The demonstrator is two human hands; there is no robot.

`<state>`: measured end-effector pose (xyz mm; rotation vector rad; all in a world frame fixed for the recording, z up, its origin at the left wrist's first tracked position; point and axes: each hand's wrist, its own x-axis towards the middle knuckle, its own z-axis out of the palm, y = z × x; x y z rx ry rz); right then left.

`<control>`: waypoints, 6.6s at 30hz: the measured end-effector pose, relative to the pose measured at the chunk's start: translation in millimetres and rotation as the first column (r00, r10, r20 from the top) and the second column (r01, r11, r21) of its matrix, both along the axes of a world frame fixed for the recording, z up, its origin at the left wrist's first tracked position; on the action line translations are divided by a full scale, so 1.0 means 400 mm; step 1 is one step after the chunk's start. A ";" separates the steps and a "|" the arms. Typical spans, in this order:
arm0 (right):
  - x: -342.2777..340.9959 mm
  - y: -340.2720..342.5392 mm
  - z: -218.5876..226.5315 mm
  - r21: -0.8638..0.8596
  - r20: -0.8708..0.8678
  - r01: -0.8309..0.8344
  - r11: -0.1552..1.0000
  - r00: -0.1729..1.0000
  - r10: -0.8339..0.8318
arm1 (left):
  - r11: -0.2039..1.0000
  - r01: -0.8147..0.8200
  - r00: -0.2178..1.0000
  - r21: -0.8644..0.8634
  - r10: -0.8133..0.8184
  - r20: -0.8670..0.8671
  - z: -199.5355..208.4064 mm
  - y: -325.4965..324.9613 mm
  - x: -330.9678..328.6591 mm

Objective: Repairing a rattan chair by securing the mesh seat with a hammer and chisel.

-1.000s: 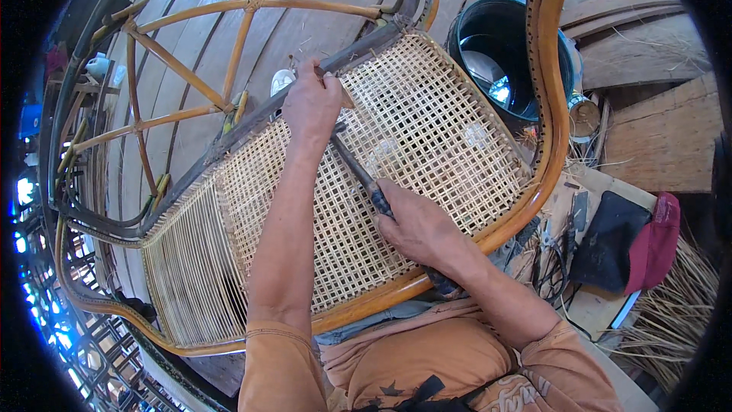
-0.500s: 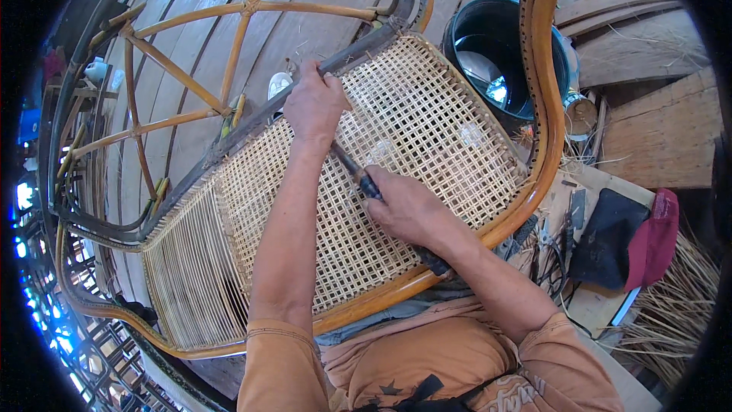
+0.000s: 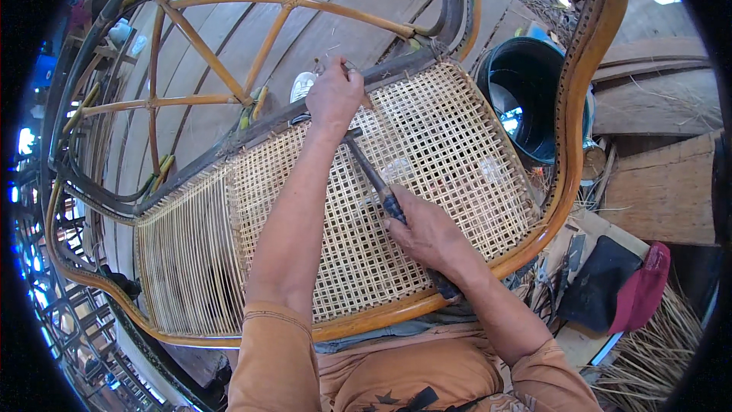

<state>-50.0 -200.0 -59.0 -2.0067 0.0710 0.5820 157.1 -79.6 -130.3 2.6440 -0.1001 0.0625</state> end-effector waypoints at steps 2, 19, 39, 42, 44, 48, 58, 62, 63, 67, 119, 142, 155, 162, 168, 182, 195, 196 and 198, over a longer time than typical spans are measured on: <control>0.004 -0.004 -0.008 0.015 0.031 0.013 1.000 0.999 -0.014 | 1.000 0.002 0.999 -0.024 -0.001 0.043 0.001 0.001 -0.003; 0.082 -0.002 -0.022 -0.027 0.037 -0.042 0.999 0.998 0.043 | 0.998 0.004 0.995 0.061 -0.010 0.101 0.016 -0.008 0.002; 0.001 -0.035 0.025 -0.073 0.111 0.005 0.997 0.994 0.003 | 0.999 -0.031 0.991 -0.040 0.036 0.130 0.033 0.008 -0.053; -0.140 -0.040 0.088 -0.023 0.029 0.001 1.000 1.000 0.000 | 0.975 -0.015 0.997 -0.221 0.032 0.075 0.068 0.052 -0.103; -0.212 -0.045 0.113 0.007 0.033 0.017 1.000 0.999 -0.017 | 0.965 -0.001 0.998 -0.261 0.018 0.062 0.081 0.055 -0.162; -0.316 -0.041 0.142 0.014 -0.050 -0.027 1.000 0.998 0.028 | 0.942 -0.014 0.999 -0.334 0.024 0.026 0.108 0.074 -0.253; -0.350 -0.047 0.138 0.050 -0.141 -0.039 0.998 0.989 0.046 | 0.965 -0.007 1.000 -0.262 0.013 0.020 0.143 0.055 -0.329; -0.341 -0.028 0.118 0.068 -0.090 -0.028 0.997 0.995 0.034 | 0.979 -0.002 0.999 -0.202 0.009 0.031 0.133 0.041 -0.309; -0.337 -0.026 0.106 0.071 -0.060 -0.039 0.997 0.997 0.043 | 0.979 0.002 1.000 -0.202 0.003 0.021 0.125 0.032 -0.307; -0.324 -0.029 0.102 0.091 -0.077 -0.039 0.995 0.996 0.046 | 0.995 0.007 1.000 -0.103 -0.007 0.000 0.106 0.020 -0.302; -0.386 -0.047 0.152 0.074 -0.113 -0.091 0.993 0.989 0.099 | 0.931 -0.025 0.999 -0.365 0.038 0.029 0.157 0.041 -0.432; -0.399 -0.046 0.137 0.084 -0.053 -0.043 0.996 0.997 0.047 | 0.999 0.023 1.000 -0.036 -0.023 0.019 0.206 -0.044 -0.521; -0.431 -0.066 0.156 0.025 -0.084 -0.044 0.999 0.995 0.046 | 0.999 0.033 0.998 -0.011 -0.032 0.053 0.207 -0.031 -0.518; -0.491 -0.072 0.182 0.022 -0.053 -0.110 0.994 0.992 0.111 | 0.987 0.049 0.998 -0.154 -0.044 0.037 0.243 -0.036 -0.591; -0.503 -0.083 0.180 0.022 0.027 -0.081 0.996 0.996 0.080 | 0.994 0.055 0.993 -0.091 -0.045 0.107 0.230 -0.022 -0.620; -0.500 -0.080 0.149 0.056 -0.002 -0.046 0.997 0.999 0.046 | 0.995 0.039 0.991 -0.088 -0.027 0.133 0.217 -0.029 -0.611; -0.482 -0.078 0.150 0.061 -0.024 -0.035 0.998 0.999 0.037 | 0.991 0.046 0.997 -0.125 -0.038 0.060 0.238 -0.044 -0.631; -0.485 -0.081 0.151 0.058 -0.040 -0.061 0.996 0.997 0.064 | 0.987 0.040 0.998 -0.156 -0.034 0.044 0.234 -0.034 -0.643; -0.491 -0.081 0.146 0.054 -0.058 -0.083 0.995 0.995 0.086 | 0.982 0.040 0.997 -0.183 -0.028 0.066 0.223 -0.026 -0.649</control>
